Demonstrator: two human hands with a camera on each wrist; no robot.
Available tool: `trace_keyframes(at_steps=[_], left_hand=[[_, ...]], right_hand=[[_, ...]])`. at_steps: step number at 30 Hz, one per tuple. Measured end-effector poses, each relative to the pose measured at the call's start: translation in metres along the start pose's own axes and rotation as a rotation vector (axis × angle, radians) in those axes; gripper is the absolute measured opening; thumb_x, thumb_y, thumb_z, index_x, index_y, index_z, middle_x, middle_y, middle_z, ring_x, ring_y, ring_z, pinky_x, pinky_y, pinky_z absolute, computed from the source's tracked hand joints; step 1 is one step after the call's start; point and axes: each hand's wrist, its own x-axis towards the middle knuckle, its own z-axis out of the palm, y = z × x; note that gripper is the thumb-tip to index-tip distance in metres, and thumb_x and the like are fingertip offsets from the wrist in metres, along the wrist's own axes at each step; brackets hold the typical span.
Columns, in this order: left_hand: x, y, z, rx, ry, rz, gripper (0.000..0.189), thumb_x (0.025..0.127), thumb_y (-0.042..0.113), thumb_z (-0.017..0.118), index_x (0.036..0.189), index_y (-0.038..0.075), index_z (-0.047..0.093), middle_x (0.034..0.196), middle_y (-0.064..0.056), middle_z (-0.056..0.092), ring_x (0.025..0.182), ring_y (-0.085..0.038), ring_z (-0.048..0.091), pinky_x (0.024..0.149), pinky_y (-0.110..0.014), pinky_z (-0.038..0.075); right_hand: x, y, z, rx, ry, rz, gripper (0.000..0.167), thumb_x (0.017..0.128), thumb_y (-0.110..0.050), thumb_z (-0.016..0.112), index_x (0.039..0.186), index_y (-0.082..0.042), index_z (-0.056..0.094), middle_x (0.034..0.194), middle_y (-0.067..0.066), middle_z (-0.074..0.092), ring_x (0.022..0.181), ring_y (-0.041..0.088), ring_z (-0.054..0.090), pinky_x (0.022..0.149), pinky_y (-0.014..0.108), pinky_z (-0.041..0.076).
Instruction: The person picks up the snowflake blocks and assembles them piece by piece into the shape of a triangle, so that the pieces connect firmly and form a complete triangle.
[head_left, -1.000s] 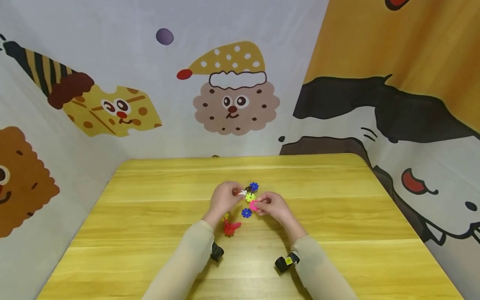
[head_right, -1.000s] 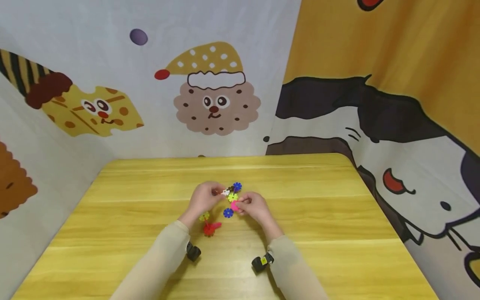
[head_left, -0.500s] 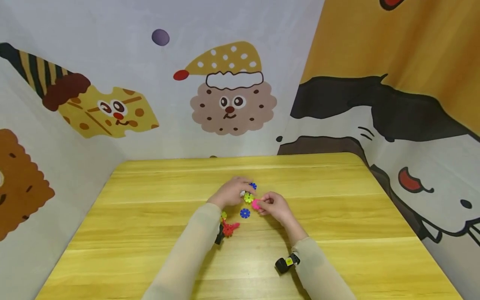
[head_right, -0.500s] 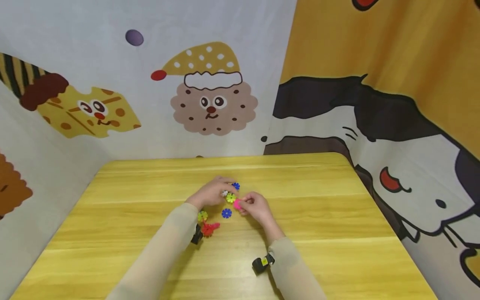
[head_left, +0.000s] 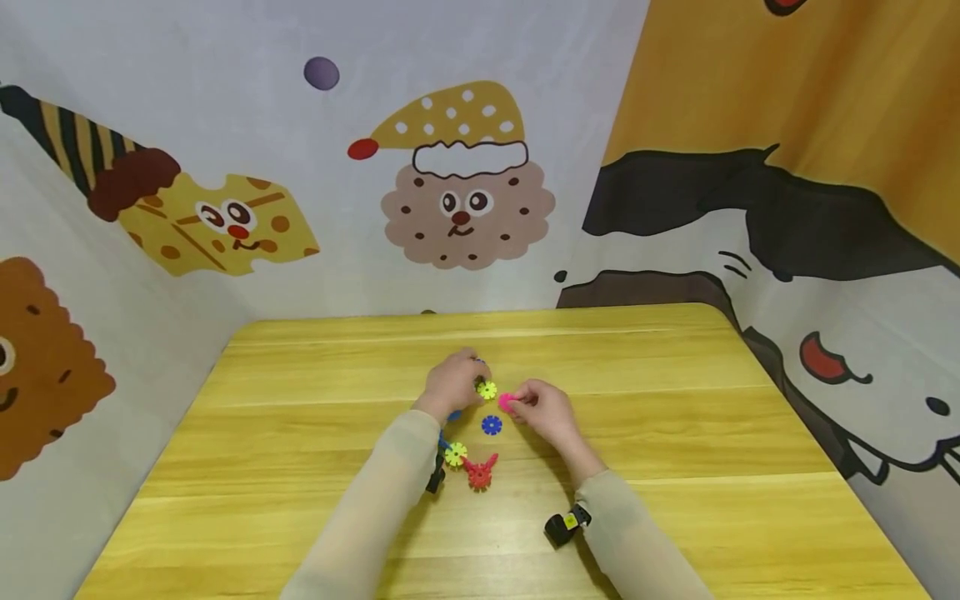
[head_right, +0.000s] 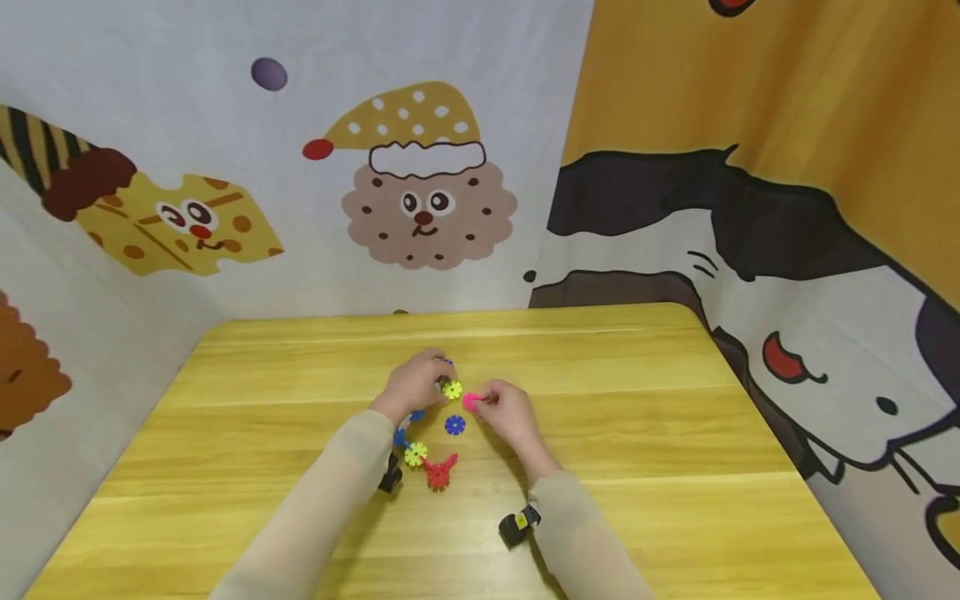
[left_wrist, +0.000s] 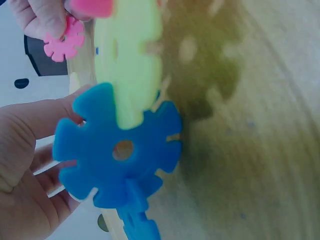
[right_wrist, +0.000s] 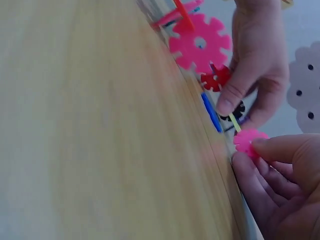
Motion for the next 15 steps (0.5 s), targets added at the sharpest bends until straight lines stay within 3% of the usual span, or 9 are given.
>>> trace_keyframes(at_steps=[5,9,15], left_hand=[[-0.001,-0.004,0.002,-0.057,-0.004,0.022,0.037,0.077,0.018,0.088,0.111,0.021,0.075,0.143,-0.009,0.051,0.126,-0.03,0.052,0.089,-0.044,0.054],[-0.001,-0.006,0.004,-0.122,-0.013,0.038,0.034,0.076,0.013,0.087,0.108,0.019,0.076,0.142,-0.011,0.052,0.128,-0.031,0.051,0.094,-0.044,0.052],[0.0,-0.007,0.008,-0.156,0.011,0.015,0.033,0.075,0.012,0.088,0.105,0.017,0.077,0.14,-0.01,0.054,0.125,-0.03,0.053,0.095,-0.043,0.051]], right_hand=[[0.001,-0.005,0.007,-0.237,0.033,-0.096,0.017,0.085,-0.012,0.078,0.076,-0.01,0.064,0.072,-0.003,0.063,0.067,0.012,0.056,0.064,0.031,0.05],[0.003,-0.007,0.012,-0.294,0.028,-0.132,0.019,0.084,-0.014,0.078,0.074,-0.01,0.062,0.07,-0.003,0.062,0.064,0.012,0.054,0.061,0.031,0.049],[0.004,-0.007,0.015,-0.315,0.031,-0.133,0.02,0.084,-0.014,0.078,0.073,-0.011,0.062,0.069,-0.004,0.062,0.063,0.01,0.054,0.061,0.03,0.049]])
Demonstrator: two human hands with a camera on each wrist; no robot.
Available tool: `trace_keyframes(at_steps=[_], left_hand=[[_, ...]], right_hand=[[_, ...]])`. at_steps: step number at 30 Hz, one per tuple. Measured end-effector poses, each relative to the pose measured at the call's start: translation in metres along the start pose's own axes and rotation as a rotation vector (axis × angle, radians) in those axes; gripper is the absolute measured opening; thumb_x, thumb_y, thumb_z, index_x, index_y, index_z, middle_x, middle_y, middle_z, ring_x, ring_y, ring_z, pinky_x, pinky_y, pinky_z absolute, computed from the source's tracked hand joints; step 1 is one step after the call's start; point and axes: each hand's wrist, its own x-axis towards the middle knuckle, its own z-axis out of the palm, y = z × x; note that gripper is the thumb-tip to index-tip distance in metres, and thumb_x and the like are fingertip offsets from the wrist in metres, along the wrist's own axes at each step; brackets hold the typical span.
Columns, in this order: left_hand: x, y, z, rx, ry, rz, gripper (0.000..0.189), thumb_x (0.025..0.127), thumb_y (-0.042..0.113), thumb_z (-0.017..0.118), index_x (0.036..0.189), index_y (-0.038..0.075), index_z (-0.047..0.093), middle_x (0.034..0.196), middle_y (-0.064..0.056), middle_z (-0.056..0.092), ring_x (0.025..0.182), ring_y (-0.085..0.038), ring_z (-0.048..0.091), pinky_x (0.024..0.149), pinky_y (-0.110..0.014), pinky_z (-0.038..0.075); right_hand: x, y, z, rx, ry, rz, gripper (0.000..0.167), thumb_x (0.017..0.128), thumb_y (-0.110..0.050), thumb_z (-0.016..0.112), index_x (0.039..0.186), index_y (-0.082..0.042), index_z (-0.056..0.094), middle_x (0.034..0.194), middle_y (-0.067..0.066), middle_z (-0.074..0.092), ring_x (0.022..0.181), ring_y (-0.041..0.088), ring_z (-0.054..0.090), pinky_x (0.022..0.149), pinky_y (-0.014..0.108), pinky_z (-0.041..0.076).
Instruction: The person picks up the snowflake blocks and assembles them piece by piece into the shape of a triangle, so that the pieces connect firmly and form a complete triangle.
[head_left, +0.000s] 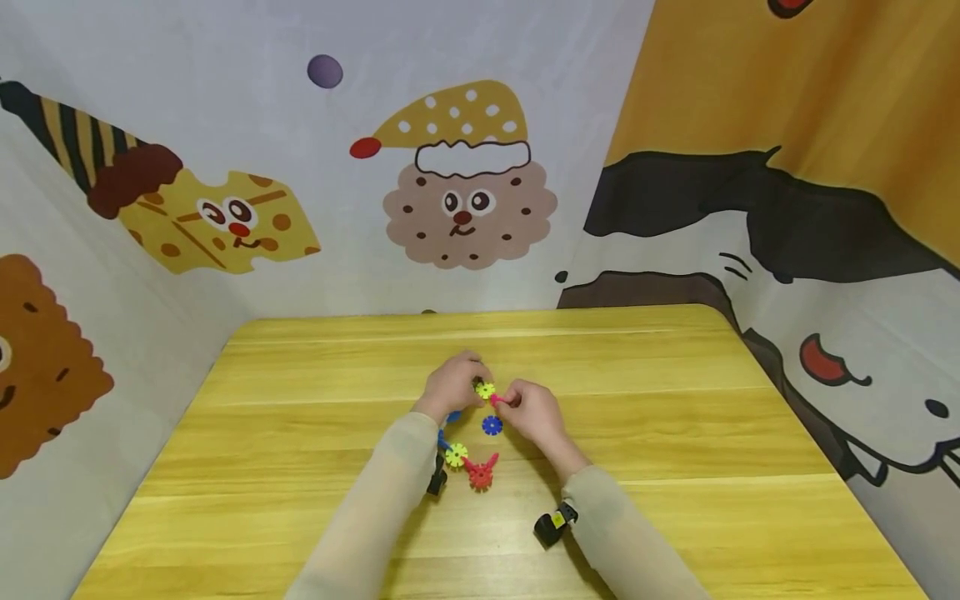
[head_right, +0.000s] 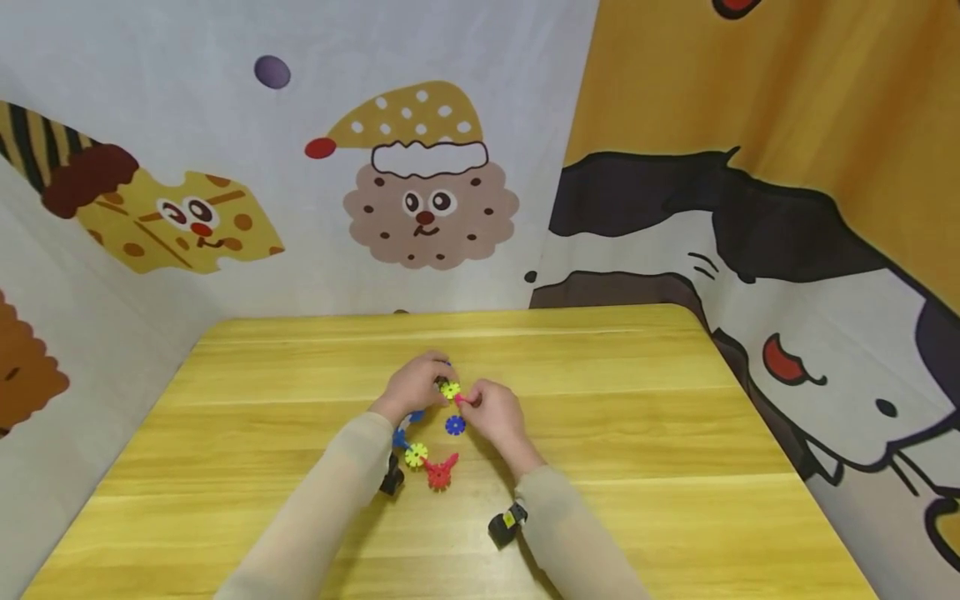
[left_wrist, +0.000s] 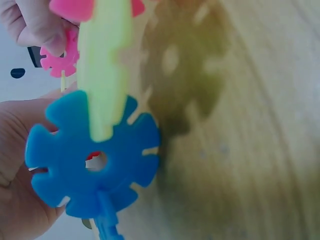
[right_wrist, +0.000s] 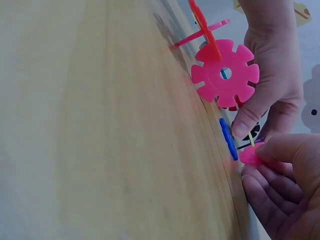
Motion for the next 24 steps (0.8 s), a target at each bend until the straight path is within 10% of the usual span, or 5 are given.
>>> trace_keyframes(at_steps=[24], left_hand=[[0.002,0.0,0.005,0.005,0.047,0.006,0.036,0.071,0.017,0.09,0.104,0.014,0.078,0.136,-0.008,0.058,0.123,-0.031,0.055,0.098,-0.043,0.049]], right_hand=[[-0.001,-0.006,0.008,-0.054,0.045,-0.056,0.016,0.084,-0.014,0.079,0.075,-0.011,0.066,0.07,-0.004,0.064,0.063,0.008,0.056,0.059,0.027,0.05]])
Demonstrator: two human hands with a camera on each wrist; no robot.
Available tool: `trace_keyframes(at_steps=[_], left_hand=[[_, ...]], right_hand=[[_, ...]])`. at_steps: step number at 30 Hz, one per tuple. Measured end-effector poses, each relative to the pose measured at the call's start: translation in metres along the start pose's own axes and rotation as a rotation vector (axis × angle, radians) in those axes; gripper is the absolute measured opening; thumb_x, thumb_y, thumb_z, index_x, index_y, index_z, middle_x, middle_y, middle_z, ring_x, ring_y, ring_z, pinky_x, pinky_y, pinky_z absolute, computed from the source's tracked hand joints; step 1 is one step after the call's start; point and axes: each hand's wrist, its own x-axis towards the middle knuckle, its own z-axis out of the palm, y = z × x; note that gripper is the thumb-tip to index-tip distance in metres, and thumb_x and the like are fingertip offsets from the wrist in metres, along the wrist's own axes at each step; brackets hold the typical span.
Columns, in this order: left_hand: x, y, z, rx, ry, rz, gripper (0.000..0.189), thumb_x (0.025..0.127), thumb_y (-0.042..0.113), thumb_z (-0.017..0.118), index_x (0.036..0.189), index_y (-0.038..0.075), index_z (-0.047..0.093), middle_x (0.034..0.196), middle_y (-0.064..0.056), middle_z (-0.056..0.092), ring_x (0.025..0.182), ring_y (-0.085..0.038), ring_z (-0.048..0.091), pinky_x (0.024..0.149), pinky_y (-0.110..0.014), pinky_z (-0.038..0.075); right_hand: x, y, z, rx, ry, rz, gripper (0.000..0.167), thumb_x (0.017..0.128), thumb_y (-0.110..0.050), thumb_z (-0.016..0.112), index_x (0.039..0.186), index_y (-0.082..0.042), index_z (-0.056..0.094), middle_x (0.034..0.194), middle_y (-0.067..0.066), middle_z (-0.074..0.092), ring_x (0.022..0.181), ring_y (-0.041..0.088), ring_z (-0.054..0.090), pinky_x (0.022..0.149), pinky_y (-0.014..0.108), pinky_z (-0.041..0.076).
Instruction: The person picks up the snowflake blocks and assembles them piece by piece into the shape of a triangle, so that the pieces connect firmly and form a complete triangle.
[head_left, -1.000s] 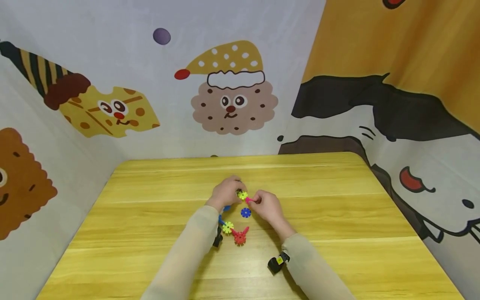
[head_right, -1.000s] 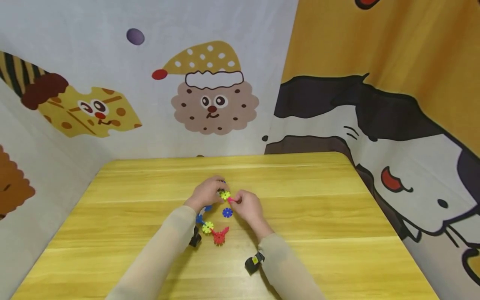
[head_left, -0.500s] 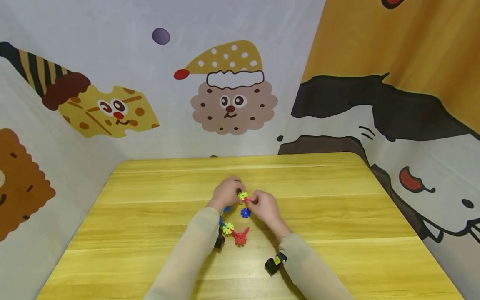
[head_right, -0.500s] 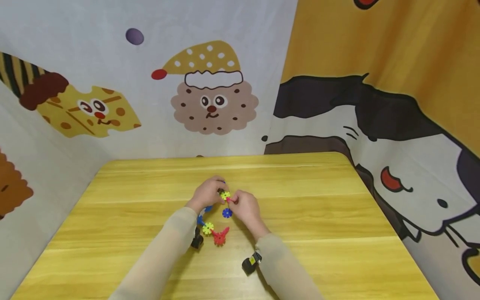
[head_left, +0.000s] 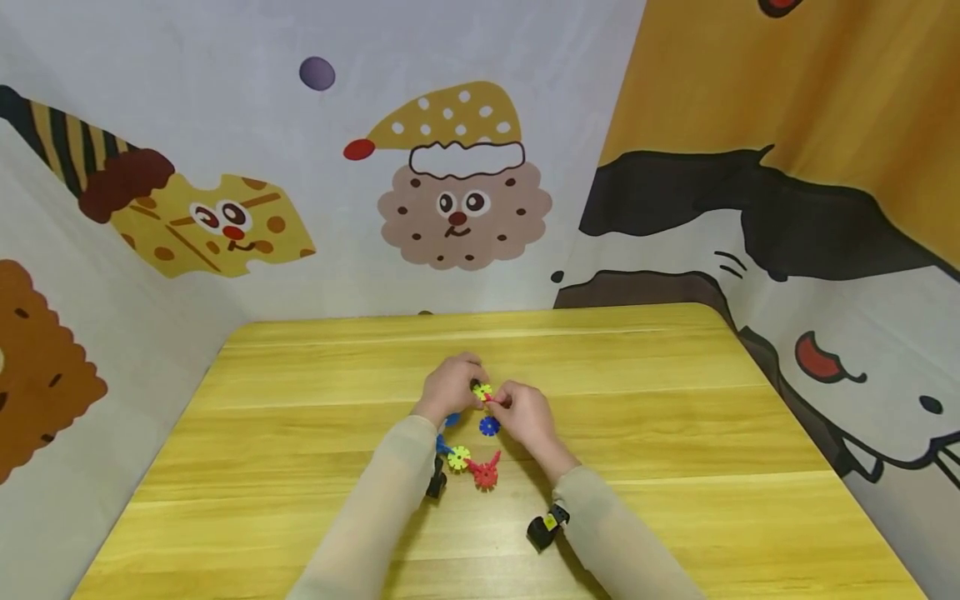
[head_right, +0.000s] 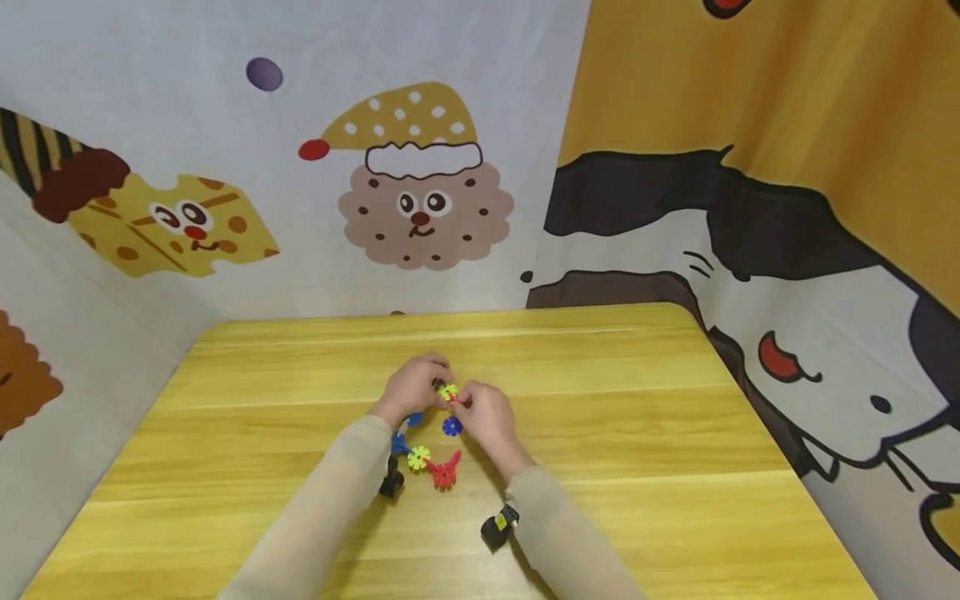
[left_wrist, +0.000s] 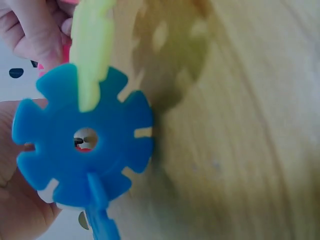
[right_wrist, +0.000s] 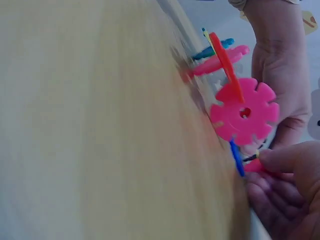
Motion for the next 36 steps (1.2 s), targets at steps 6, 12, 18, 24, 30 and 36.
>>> trace_keyframes(at_steps=[6,12,18,24,30,36], left_hand=[[-0.003,0.0,-0.002,-0.013,-0.008,-0.022,0.035,0.073,0.015,0.09,0.105,0.016,0.077,0.137,-0.009,0.056,0.123,-0.031,0.055,0.093,-0.044,0.052],[-0.004,-0.002,-0.004,-0.008,-0.007,-0.025,0.038,0.074,0.017,0.089,0.109,0.017,0.076,0.14,-0.009,0.054,0.126,-0.033,0.052,0.093,-0.045,0.052],[-0.005,-0.005,-0.009,0.008,0.037,0.082,0.04,0.072,0.022,0.09,0.11,0.02,0.077,0.14,-0.006,0.055,0.129,-0.032,0.047,0.099,-0.047,0.046],[-0.002,-0.006,-0.012,-0.002,0.012,0.234,0.021,0.076,0.015,0.087,0.093,0.023,0.079,0.127,-0.001,0.065,0.12,-0.027,0.052,0.102,-0.051,0.04],[0.001,-0.006,-0.008,-0.075,-0.016,0.261,0.016,0.078,0.006,0.084,0.078,0.02,0.076,0.1,0.006,0.071,0.106,-0.022,0.059,0.102,-0.046,0.041],[0.001,-0.006,-0.008,-0.126,-0.029,0.248,0.016,0.08,0.001,0.081,0.078,0.016,0.076,0.092,0.005,0.071,0.1,-0.02,0.062,0.099,-0.04,0.046]], right_hand=[[-0.003,-0.003,-0.008,-0.028,-0.174,0.096,0.025,0.079,-0.027,0.085,0.079,-0.012,0.066,0.071,-0.004,0.061,0.062,0.011,0.052,0.058,0.028,0.047],[-0.006,-0.008,-0.014,-0.106,-0.294,0.061,0.033,0.072,-0.029,0.09,0.085,-0.011,0.065,0.083,-0.001,0.055,0.074,0.014,0.051,0.068,0.032,0.047],[-0.007,0.001,-0.018,-0.087,-0.255,0.075,0.03,0.074,-0.021,0.089,0.085,-0.01,0.063,0.079,-0.002,0.056,0.072,0.014,0.052,0.067,0.032,0.047],[-0.005,0.013,-0.021,0.224,-0.238,0.182,0.013,0.087,-0.004,0.075,0.089,-0.002,0.062,0.073,0.003,0.063,0.063,0.013,0.062,0.06,0.03,0.055],[-0.003,0.015,-0.019,0.566,-0.318,0.358,0.01,0.093,0.004,0.064,0.099,0.011,0.06,0.082,0.017,0.067,0.064,0.018,0.067,0.063,0.033,0.06],[0.002,0.014,-0.016,0.678,-0.332,0.422,0.01,0.096,0.005,0.059,0.102,0.014,0.058,0.084,0.019,0.067,0.068,0.018,0.069,0.069,0.031,0.06]])
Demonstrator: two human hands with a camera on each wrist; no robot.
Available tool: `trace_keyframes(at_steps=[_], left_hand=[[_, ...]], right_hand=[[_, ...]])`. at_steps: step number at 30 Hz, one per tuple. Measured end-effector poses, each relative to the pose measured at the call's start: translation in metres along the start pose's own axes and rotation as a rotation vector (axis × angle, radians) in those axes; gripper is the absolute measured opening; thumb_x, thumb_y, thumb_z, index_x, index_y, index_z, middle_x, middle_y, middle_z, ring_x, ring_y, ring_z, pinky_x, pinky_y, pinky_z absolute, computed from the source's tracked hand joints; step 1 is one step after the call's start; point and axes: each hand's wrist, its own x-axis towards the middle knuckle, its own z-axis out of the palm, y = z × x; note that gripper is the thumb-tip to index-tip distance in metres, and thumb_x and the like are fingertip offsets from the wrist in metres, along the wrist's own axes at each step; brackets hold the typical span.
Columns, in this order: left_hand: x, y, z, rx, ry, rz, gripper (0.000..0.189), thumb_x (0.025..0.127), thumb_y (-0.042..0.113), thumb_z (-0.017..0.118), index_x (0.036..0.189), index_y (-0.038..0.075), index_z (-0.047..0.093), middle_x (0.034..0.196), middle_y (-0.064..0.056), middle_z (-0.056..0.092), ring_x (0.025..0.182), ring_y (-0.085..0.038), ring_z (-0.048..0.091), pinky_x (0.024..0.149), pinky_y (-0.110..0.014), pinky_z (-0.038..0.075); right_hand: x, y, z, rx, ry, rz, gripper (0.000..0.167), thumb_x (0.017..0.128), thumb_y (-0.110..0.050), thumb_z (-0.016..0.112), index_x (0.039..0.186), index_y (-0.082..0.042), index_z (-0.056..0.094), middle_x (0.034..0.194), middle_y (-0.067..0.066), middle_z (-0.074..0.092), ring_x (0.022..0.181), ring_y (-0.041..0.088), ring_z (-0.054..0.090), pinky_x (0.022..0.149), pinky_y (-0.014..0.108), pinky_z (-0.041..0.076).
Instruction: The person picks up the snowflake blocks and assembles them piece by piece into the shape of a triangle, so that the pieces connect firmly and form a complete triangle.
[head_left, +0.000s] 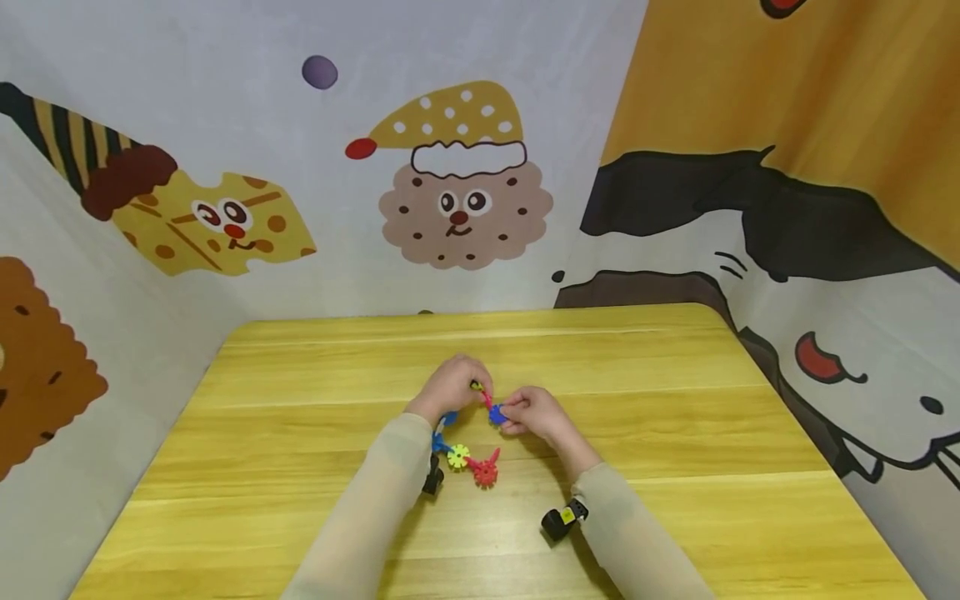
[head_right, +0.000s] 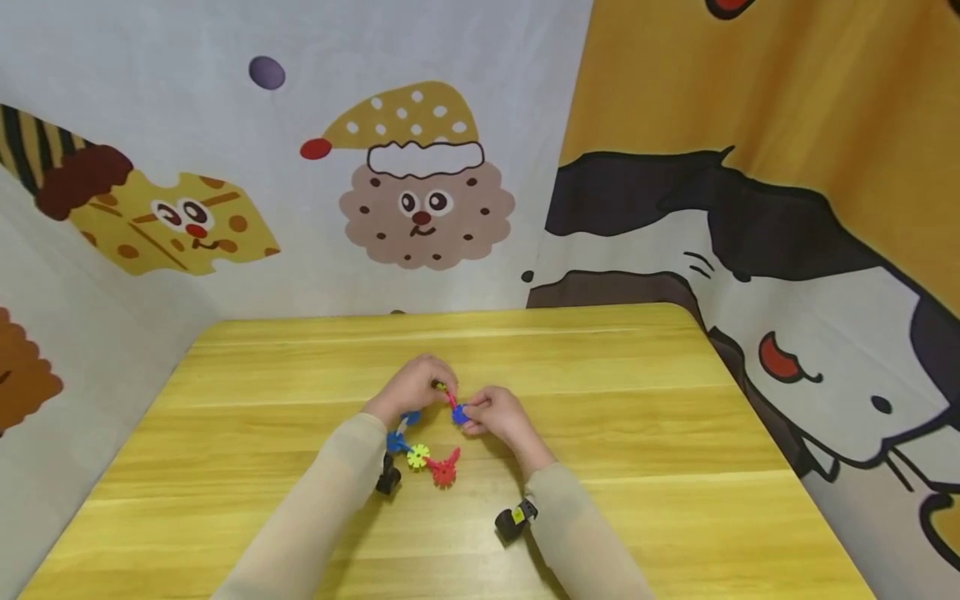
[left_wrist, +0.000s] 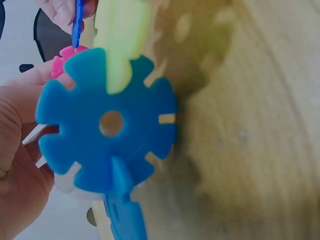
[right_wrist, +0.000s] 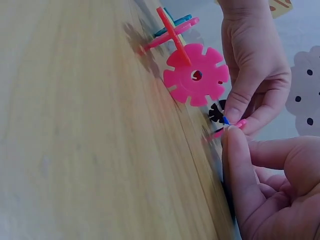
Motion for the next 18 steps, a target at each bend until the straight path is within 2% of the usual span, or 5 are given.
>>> trace_keyframes(at_steps=[7,14,18], left_hand=[[0.001,0.001,0.001,-0.011,0.011,-0.012,0.015,0.079,0.003,0.082,0.075,0.016,0.075,0.095,0.003,0.072,0.1,-0.02,0.064,0.096,-0.038,0.048],[0.0,0.002,0.001,-0.005,0.022,-0.057,0.013,0.079,0.012,0.083,0.072,0.018,0.074,0.094,0.006,0.072,0.098,-0.018,0.064,0.095,-0.037,0.049],[0.001,0.004,0.002,0.021,0.018,-0.053,0.012,0.079,0.013,0.082,0.072,0.02,0.075,0.094,0.008,0.073,0.098,-0.015,0.065,0.094,-0.035,0.05]], right_hand=[[0.0,-0.002,0.004,0.101,0.024,-0.009,0.009,0.095,0.009,0.057,0.101,0.015,0.054,0.081,0.02,0.065,0.066,0.017,0.068,0.068,0.031,0.06],[-0.001,-0.001,0.012,0.185,0.108,-0.01,0.01,0.094,0.013,0.057,0.101,0.016,0.051,0.082,0.02,0.062,0.064,0.019,0.067,0.067,0.032,0.06],[-0.002,0.0,0.015,0.207,0.139,-0.018,0.007,0.093,0.013,0.058,0.097,0.013,0.052,0.08,0.02,0.061,0.063,0.018,0.066,0.067,0.031,0.06]])
